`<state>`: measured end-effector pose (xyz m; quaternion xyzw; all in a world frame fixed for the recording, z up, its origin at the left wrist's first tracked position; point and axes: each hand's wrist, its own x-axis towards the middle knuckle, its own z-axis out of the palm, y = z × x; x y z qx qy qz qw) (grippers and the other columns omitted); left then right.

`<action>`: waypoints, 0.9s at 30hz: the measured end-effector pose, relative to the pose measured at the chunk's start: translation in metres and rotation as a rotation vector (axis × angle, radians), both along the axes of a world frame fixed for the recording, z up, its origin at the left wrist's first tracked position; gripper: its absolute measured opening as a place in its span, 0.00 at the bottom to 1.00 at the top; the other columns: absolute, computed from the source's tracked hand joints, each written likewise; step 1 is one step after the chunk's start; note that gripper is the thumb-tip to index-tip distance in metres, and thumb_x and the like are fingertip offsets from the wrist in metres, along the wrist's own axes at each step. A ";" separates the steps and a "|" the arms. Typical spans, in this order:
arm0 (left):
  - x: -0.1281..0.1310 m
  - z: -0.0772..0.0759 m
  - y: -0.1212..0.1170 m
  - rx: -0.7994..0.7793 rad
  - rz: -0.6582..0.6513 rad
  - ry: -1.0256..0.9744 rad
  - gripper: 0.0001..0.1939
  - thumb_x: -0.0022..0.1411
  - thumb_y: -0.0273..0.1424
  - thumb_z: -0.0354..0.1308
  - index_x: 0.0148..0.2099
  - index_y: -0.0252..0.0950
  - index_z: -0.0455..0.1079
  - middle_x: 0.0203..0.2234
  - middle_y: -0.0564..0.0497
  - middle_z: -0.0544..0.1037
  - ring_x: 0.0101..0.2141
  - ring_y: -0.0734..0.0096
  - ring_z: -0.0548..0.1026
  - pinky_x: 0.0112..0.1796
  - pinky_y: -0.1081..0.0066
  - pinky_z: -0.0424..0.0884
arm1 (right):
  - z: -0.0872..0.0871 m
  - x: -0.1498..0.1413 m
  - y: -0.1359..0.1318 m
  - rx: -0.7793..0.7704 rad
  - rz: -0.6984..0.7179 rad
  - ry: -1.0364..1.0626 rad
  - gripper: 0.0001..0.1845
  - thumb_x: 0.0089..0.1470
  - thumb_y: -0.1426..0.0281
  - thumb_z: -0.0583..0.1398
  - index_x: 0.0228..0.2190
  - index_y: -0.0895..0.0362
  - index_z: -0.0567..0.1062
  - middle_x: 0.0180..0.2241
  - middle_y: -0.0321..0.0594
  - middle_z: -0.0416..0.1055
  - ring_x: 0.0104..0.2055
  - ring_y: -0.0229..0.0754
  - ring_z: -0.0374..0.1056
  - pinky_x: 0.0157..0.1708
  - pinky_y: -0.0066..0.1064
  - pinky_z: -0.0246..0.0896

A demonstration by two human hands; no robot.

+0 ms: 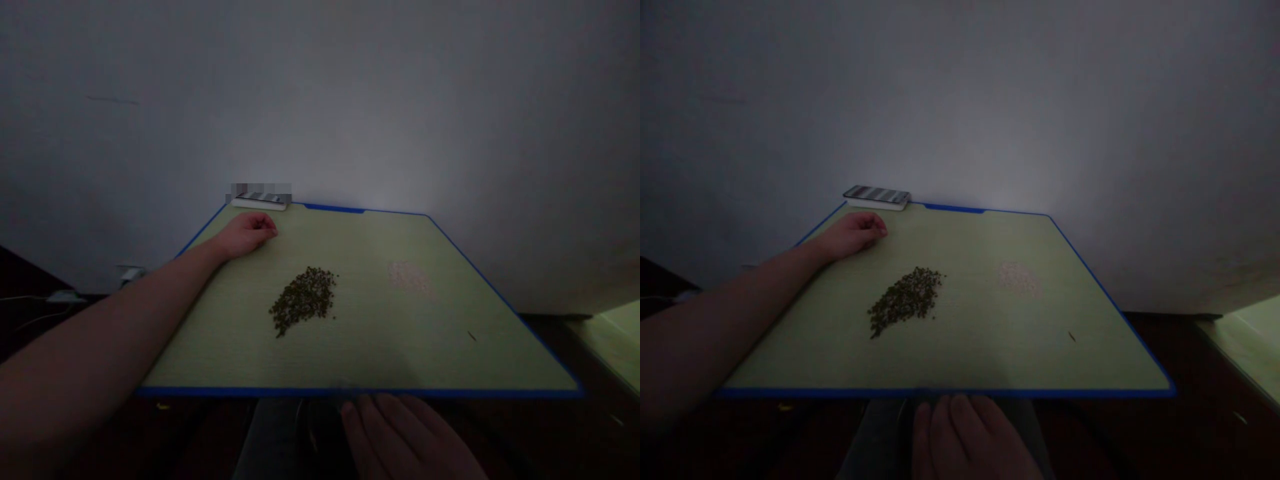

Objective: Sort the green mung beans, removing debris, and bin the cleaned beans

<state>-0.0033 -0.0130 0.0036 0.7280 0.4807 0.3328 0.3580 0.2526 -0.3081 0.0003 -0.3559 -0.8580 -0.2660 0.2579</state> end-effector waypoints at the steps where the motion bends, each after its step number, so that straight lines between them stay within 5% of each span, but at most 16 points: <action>1: 0.000 0.000 0.000 0.000 0.002 -0.001 0.09 0.50 0.35 0.61 0.31 0.35 0.69 0.15 0.59 0.63 0.18 0.78 0.59 0.21 0.75 0.54 | 0.001 0.002 0.001 -0.015 -0.003 -0.012 0.24 0.63 0.83 0.45 0.33 0.60 0.78 0.26 0.36 0.80 0.27 0.38 0.74 0.28 0.30 0.67; 9: 0.001 0.001 -0.001 -0.017 -0.005 -0.021 0.09 0.50 0.36 0.61 0.30 0.36 0.68 0.14 0.59 0.62 0.17 0.77 0.59 0.20 0.74 0.54 | 0.006 0.017 0.014 -0.122 -0.036 -0.051 0.20 0.55 0.85 0.49 0.35 0.61 0.79 0.28 0.42 0.80 0.28 0.42 0.74 0.26 0.32 0.69; 15: 0.001 0.002 -0.001 -0.005 0.005 -0.002 0.09 0.50 0.36 0.61 0.30 0.36 0.69 0.15 0.58 0.63 0.18 0.76 0.60 0.20 0.74 0.54 | 0.012 0.047 0.047 -0.318 -0.237 -0.115 0.21 0.48 0.87 0.55 0.40 0.61 0.80 0.33 0.42 0.81 0.32 0.42 0.75 0.33 0.32 0.72; 22: 0.000 0.003 -0.002 -0.022 0.013 -0.004 0.10 0.51 0.37 0.61 0.31 0.36 0.69 0.15 0.58 0.63 0.17 0.77 0.59 0.20 0.74 0.54 | 0.032 0.074 0.097 -0.594 -0.571 -0.254 0.15 0.57 0.79 0.55 0.31 0.56 0.81 0.30 0.43 0.80 0.34 0.46 0.76 0.32 0.34 0.67; 27: -0.001 0.001 0.000 0.001 -0.010 -0.007 0.10 0.51 0.37 0.61 0.30 0.36 0.69 0.15 0.58 0.63 0.18 0.77 0.60 0.21 0.74 0.55 | 0.044 0.078 0.110 -0.575 -0.585 -0.191 0.16 0.60 0.75 0.53 0.34 0.57 0.81 0.33 0.46 0.80 0.33 0.47 0.74 0.32 0.35 0.63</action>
